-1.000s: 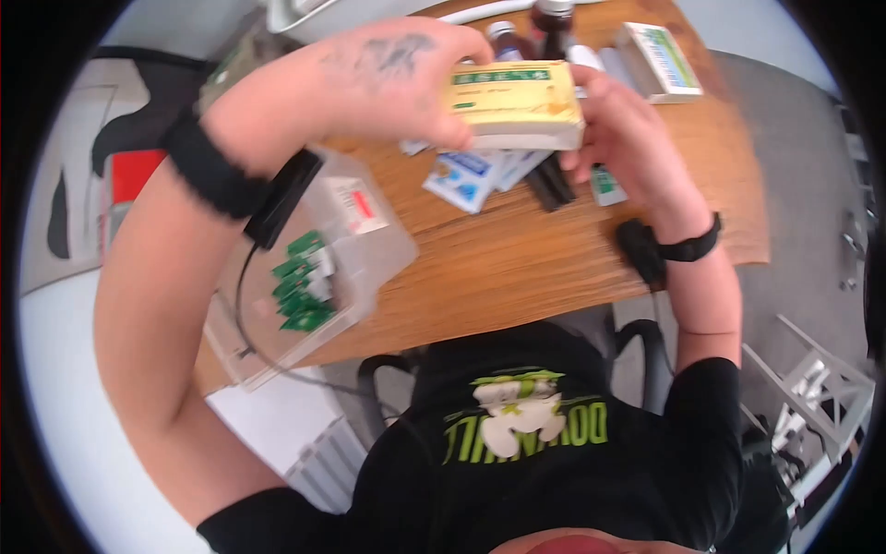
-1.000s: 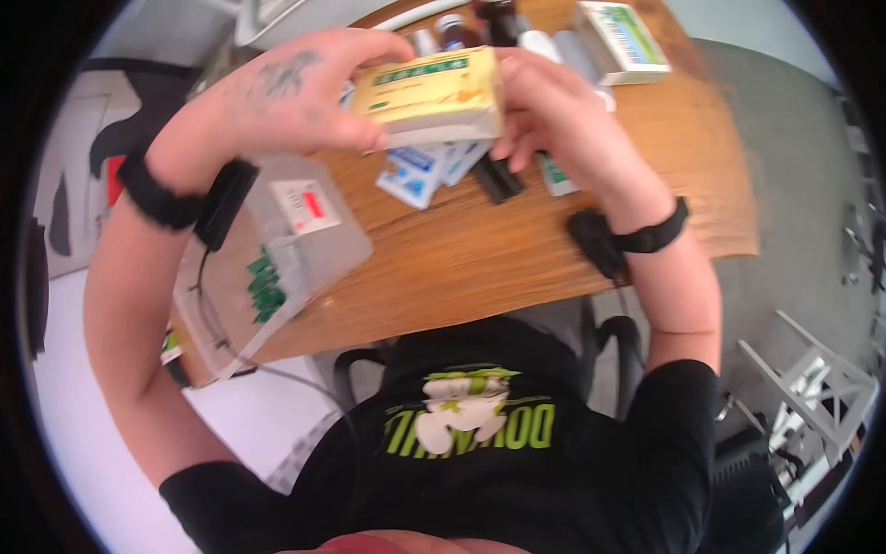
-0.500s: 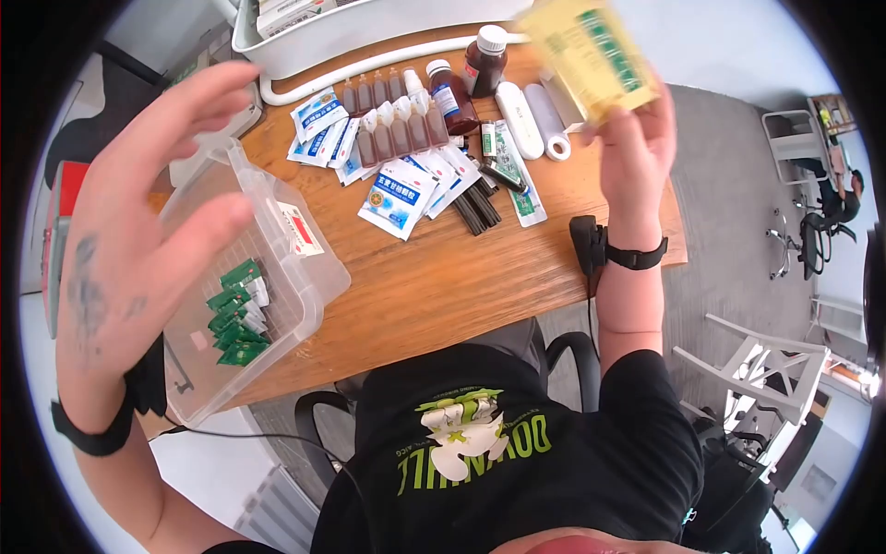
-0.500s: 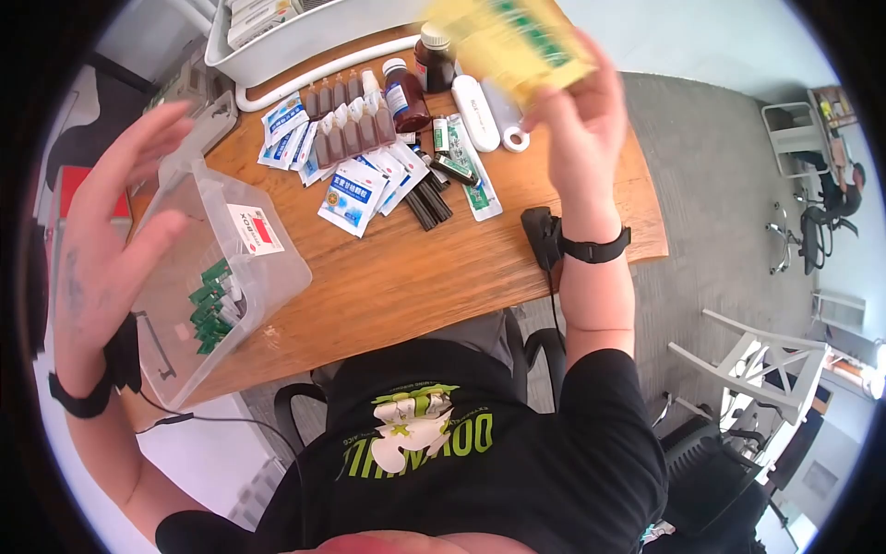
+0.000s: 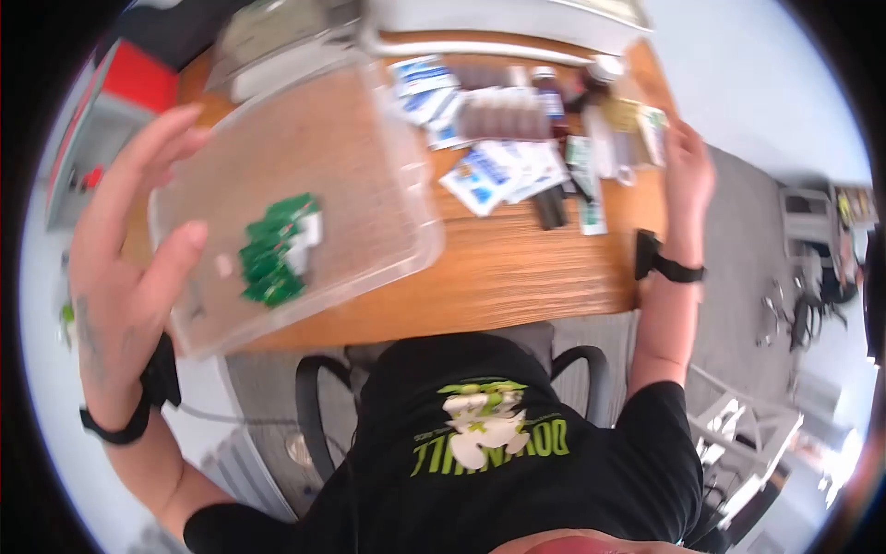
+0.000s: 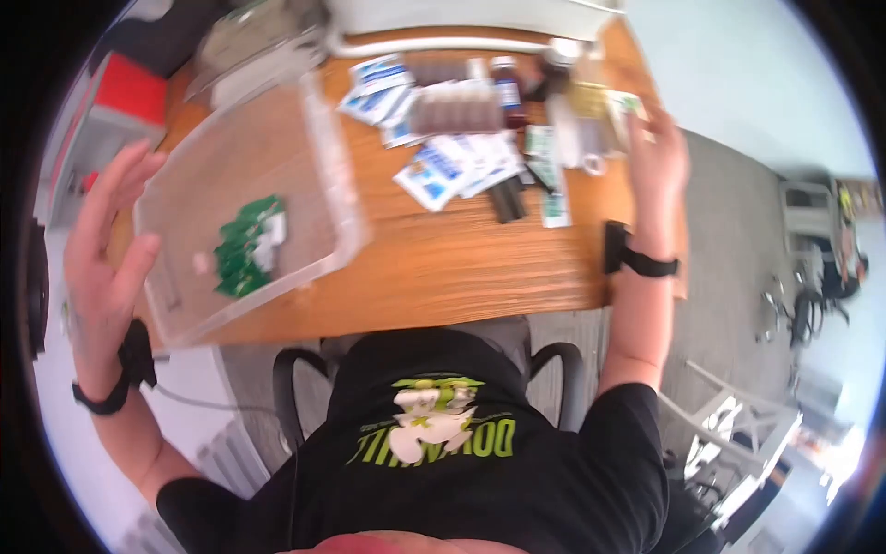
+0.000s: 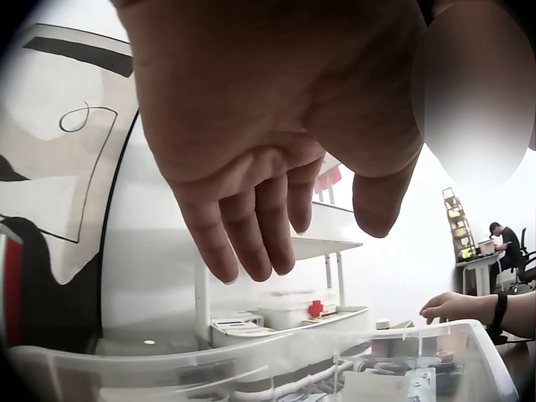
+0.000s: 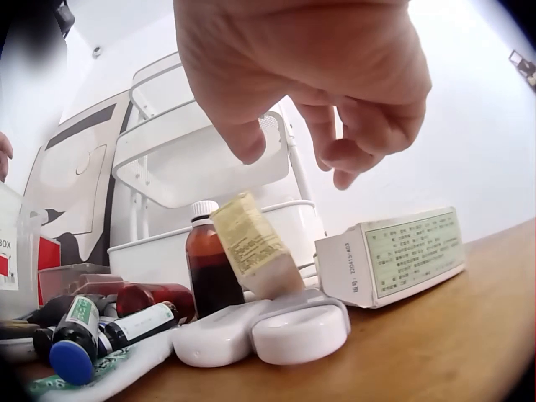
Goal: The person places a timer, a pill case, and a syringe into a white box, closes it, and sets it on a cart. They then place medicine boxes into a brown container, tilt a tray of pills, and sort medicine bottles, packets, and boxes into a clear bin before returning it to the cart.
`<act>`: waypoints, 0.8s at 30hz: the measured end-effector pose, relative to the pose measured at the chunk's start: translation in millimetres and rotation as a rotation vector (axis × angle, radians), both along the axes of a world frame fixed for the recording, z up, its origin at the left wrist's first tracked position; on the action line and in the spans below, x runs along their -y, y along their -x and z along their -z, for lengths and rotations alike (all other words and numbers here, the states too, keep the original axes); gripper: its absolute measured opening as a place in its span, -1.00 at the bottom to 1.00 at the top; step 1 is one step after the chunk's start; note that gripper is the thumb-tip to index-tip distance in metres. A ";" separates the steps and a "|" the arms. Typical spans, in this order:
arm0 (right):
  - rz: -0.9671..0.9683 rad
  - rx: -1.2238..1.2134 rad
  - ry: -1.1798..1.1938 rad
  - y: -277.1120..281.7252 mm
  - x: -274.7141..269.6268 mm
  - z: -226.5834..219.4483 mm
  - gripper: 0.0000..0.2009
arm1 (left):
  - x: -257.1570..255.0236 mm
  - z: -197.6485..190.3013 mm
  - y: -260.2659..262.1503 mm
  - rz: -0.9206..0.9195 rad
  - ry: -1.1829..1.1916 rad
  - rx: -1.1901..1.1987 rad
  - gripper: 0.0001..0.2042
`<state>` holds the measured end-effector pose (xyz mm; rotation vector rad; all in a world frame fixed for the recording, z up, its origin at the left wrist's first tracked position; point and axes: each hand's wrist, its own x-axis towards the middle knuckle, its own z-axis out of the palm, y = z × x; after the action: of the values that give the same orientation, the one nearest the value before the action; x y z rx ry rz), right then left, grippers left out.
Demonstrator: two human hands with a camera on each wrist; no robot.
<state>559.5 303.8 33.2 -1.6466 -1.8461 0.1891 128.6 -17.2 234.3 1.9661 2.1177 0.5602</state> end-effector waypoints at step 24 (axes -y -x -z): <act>-0.282 -1.202 -0.019 -45.0 -17.7 37.4 -0.64 | -50.3 115.8 41.6 0.160 1.025 -0.166 0.11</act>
<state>604.6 321.5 -4.2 -0.8510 -1.0756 1.0176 87.0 33.1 118.5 1.5311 1.7175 -0.6336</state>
